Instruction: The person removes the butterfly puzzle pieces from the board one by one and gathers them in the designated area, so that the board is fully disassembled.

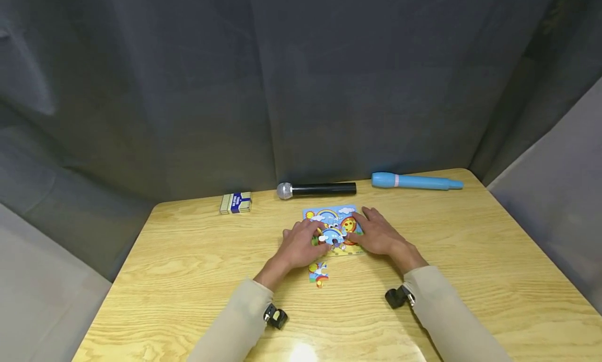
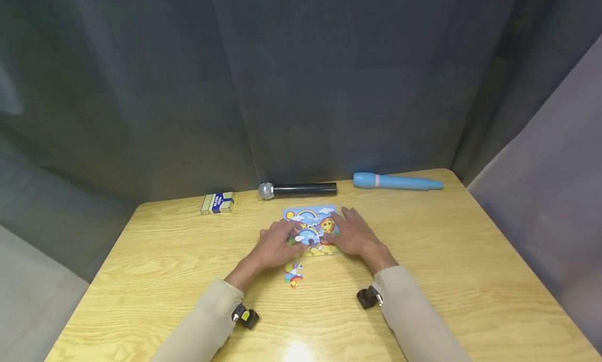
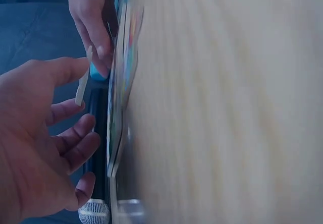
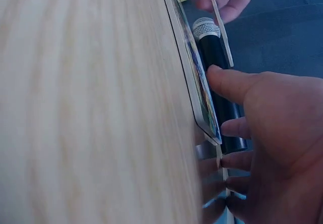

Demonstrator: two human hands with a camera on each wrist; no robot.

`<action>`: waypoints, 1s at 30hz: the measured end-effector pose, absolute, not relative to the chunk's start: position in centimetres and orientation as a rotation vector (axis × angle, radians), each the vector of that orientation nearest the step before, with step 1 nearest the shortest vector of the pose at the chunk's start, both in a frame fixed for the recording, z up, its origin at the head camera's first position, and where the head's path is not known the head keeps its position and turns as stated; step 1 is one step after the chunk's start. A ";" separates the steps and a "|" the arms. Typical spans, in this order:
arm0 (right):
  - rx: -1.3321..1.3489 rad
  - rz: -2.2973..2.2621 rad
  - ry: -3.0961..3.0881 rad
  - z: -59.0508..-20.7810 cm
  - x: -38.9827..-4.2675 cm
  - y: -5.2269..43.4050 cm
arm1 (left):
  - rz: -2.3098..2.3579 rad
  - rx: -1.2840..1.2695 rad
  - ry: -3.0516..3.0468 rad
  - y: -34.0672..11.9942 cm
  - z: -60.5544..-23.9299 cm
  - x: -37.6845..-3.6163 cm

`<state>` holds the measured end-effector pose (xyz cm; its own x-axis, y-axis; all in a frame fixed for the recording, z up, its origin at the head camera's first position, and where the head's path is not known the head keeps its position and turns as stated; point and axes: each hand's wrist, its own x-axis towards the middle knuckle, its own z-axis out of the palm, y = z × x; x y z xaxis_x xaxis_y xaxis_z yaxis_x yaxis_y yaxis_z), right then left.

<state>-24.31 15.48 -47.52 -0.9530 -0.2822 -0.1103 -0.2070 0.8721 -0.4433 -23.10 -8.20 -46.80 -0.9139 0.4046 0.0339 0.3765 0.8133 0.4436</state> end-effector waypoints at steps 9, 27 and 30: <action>-0.437 -0.607 2.905 -47.5 -24.1 16.0 | 0.626 0.705 2.898 -7.5 -46.4 -20.9; -0.434 -0.624 2.884 -48.1 -24.4 16.6 | 0.488 0.764 2.852 -6.4 -46.6 -18.8; -0.440 -0.628 2.885 -48.2 -24.4 16.6 | 0.457 0.768 2.859 -6.5 -46.5 -18.6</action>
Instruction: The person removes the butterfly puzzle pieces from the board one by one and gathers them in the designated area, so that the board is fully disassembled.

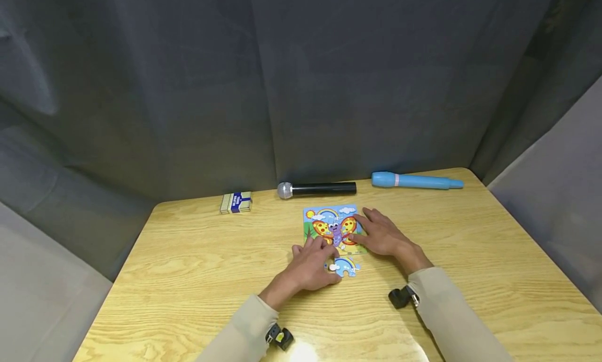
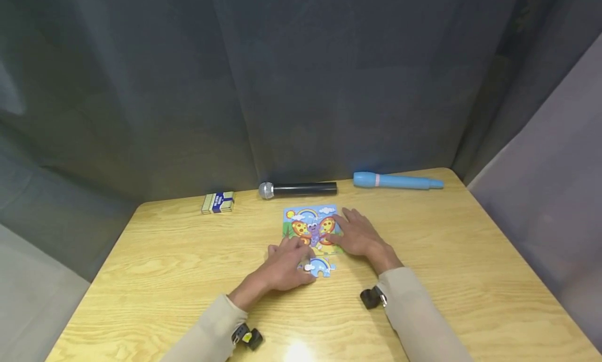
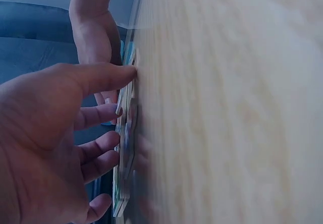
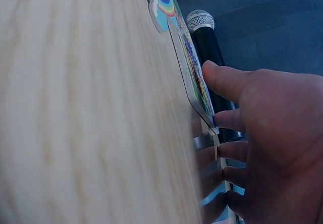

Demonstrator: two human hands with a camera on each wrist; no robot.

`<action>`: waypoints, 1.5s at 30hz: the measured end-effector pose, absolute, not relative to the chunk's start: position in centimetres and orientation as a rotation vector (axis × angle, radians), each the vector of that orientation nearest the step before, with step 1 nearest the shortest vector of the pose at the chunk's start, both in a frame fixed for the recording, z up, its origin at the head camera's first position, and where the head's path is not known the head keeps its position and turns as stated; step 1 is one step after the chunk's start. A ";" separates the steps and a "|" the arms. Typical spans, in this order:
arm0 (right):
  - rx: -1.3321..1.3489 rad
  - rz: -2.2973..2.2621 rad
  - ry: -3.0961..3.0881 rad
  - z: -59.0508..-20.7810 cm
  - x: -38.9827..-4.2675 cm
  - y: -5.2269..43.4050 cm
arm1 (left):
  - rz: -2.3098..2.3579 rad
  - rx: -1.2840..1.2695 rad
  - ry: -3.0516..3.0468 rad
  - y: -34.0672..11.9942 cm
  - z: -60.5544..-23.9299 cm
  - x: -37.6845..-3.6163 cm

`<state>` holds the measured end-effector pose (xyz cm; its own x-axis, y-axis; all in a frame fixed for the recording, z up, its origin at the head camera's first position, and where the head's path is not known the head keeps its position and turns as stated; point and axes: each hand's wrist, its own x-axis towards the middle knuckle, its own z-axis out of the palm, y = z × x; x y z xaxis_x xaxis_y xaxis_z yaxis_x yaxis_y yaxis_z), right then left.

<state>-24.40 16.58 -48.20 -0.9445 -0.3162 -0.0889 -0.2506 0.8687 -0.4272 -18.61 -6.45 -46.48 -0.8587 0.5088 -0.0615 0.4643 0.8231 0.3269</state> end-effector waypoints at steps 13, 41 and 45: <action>-0.454 -0.630 2.899 -48.6 -24.5 16.8 | 0.429 0.764 2.853 -6.5 -46.7 -18.4; -0.400 -0.742 2.880 -48.2 -23.9 17.1 | 0.608 0.656 2.909 -6.4 -46.2 -23.7; -0.400 -0.716 2.888 -48.1 -23.7 17.0 | 0.601 0.640 2.912 -6.3 -46.0 -24.5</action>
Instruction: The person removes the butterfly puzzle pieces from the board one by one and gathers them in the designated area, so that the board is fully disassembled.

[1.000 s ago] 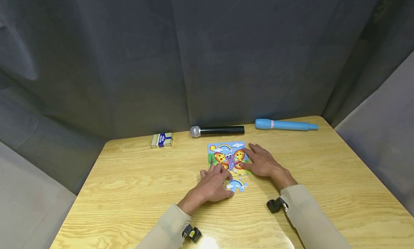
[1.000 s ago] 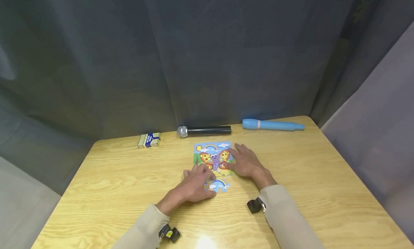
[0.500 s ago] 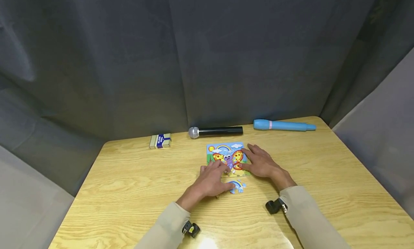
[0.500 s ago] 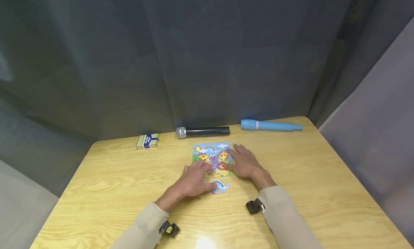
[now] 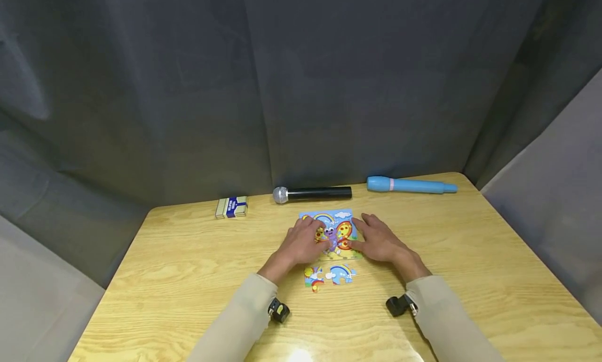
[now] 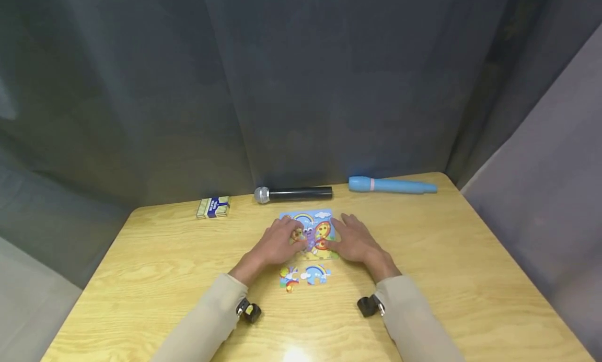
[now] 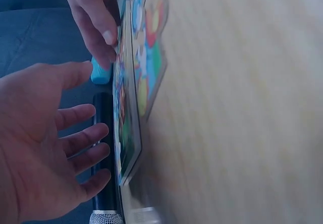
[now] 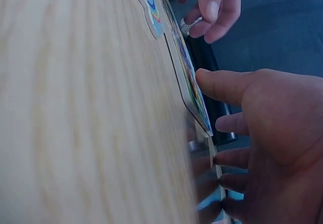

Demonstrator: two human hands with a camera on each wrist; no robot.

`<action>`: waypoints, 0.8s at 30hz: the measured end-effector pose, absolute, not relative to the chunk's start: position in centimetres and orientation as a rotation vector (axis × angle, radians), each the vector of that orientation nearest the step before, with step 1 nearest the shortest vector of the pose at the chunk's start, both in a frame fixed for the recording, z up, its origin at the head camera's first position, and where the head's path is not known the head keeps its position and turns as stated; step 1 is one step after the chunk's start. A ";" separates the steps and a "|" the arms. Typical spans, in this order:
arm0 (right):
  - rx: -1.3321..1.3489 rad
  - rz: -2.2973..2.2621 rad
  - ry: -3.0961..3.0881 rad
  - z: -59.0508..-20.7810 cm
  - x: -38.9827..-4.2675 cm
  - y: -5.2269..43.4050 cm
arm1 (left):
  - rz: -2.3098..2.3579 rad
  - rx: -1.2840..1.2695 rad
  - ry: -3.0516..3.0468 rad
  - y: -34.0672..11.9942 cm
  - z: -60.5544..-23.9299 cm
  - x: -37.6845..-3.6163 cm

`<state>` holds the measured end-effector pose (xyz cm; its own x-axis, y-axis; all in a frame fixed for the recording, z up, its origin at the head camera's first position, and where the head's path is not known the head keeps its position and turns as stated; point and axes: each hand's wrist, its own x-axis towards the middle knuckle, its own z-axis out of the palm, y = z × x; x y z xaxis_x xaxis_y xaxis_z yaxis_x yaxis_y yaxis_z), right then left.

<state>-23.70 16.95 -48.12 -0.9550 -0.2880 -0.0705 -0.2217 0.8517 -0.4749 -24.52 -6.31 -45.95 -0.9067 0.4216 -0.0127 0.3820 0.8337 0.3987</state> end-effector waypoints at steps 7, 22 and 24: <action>-0.385 -0.654 2.925 -48.1 -23.5 16.9 | 0.585 0.579 2.914 -5.7 -46.2 -26.1; -0.377 -0.627 2.930 -47.9 -23.1 17.5 | 0.564 0.557 2.921 -4.6 -46.6 -28.1; -0.378 -0.624 2.936 -47.9 -23.1 17.6 | 0.558 0.575 2.920 -4.4 -46.6 -28.1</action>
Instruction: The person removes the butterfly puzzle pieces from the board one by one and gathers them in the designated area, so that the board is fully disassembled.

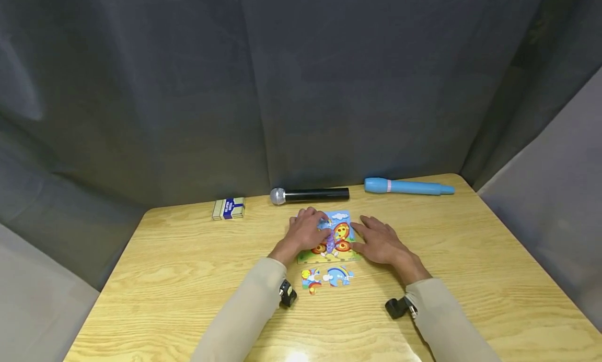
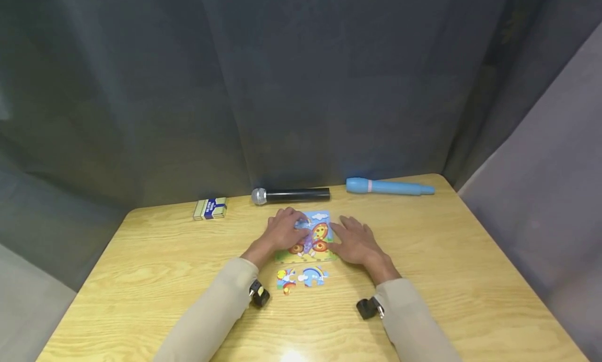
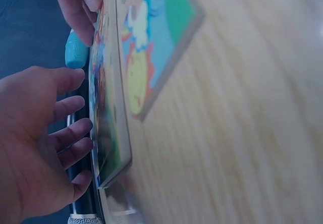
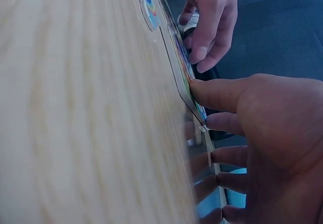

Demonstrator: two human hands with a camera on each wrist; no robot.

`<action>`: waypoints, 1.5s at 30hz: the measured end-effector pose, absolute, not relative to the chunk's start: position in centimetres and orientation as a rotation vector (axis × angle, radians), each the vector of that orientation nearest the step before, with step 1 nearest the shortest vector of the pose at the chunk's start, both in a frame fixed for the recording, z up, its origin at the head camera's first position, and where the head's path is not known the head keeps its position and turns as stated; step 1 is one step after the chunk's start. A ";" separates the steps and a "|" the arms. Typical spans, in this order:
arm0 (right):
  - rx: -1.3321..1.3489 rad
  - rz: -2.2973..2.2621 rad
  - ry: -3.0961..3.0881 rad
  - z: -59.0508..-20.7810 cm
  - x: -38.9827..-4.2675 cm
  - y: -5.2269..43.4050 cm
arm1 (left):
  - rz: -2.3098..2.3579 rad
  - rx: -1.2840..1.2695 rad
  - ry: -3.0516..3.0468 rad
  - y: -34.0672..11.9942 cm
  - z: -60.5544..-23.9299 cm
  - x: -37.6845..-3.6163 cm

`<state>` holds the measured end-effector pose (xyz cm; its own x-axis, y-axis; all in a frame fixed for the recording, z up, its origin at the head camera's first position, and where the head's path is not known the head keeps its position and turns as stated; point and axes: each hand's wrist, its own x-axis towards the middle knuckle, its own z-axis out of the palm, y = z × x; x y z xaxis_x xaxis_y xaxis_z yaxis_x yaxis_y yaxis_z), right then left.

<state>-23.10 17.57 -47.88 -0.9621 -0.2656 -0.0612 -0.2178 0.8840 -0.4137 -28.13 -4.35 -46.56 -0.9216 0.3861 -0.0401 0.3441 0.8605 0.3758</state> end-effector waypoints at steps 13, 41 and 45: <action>-0.381 -0.576 2.947 -48.2 -23.1 17.1 | 0.493 0.592 2.966 -3.4 -47.3 -28.5; -0.374 -0.550 2.948 -47.8 -22.9 16.8 | 0.629 0.474 2.959 -3.1 -47.4 -29.1; -0.374 -0.549 2.951 -47.8 -22.9 16.9 | 0.646 0.490 2.958 -3.3 -47.5 -29.0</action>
<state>-22.85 16.91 -47.83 -0.9626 -0.2618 -0.0690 -0.2194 0.9038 -0.3675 -29.00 -3.27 -47.51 -0.9462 0.3235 -0.0048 0.2920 0.8603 0.4179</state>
